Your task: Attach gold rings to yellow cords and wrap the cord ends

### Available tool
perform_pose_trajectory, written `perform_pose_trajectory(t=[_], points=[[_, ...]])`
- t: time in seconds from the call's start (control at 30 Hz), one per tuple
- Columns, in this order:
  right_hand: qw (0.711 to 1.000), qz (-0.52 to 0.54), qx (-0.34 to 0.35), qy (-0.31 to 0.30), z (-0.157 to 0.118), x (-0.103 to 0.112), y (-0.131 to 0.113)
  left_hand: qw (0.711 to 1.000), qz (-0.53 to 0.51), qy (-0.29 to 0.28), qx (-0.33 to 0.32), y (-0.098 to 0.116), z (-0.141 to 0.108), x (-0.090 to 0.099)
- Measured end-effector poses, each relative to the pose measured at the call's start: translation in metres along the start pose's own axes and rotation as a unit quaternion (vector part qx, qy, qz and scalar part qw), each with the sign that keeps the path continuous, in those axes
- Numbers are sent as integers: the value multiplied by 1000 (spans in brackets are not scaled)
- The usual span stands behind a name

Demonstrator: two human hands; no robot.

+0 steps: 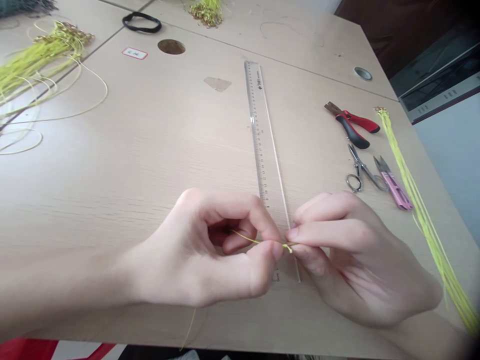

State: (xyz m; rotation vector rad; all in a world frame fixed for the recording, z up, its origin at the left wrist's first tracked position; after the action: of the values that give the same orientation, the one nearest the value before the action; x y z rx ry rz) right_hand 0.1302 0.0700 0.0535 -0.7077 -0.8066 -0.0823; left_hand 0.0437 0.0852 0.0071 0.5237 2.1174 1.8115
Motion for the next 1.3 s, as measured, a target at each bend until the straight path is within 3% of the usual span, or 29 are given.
perform_pose_trajectory(t=[1.3], points=[[1000,-3,18,-2,2,0,-2,1000,8,4,16,-2,-2,0]])
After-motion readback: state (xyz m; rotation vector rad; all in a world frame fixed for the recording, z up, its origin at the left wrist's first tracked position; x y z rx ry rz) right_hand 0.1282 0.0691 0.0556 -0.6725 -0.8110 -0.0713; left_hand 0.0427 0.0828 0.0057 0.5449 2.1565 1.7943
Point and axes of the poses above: each hand's wrist, its own z-axis towards the middle knuckle, its own x-axis out of the back of the hand, y = z × x, the point moved 10 cm from there along z, towards the middle knuckle, and after that the axes turned 9 degrees about x, right-handed, at the moved point
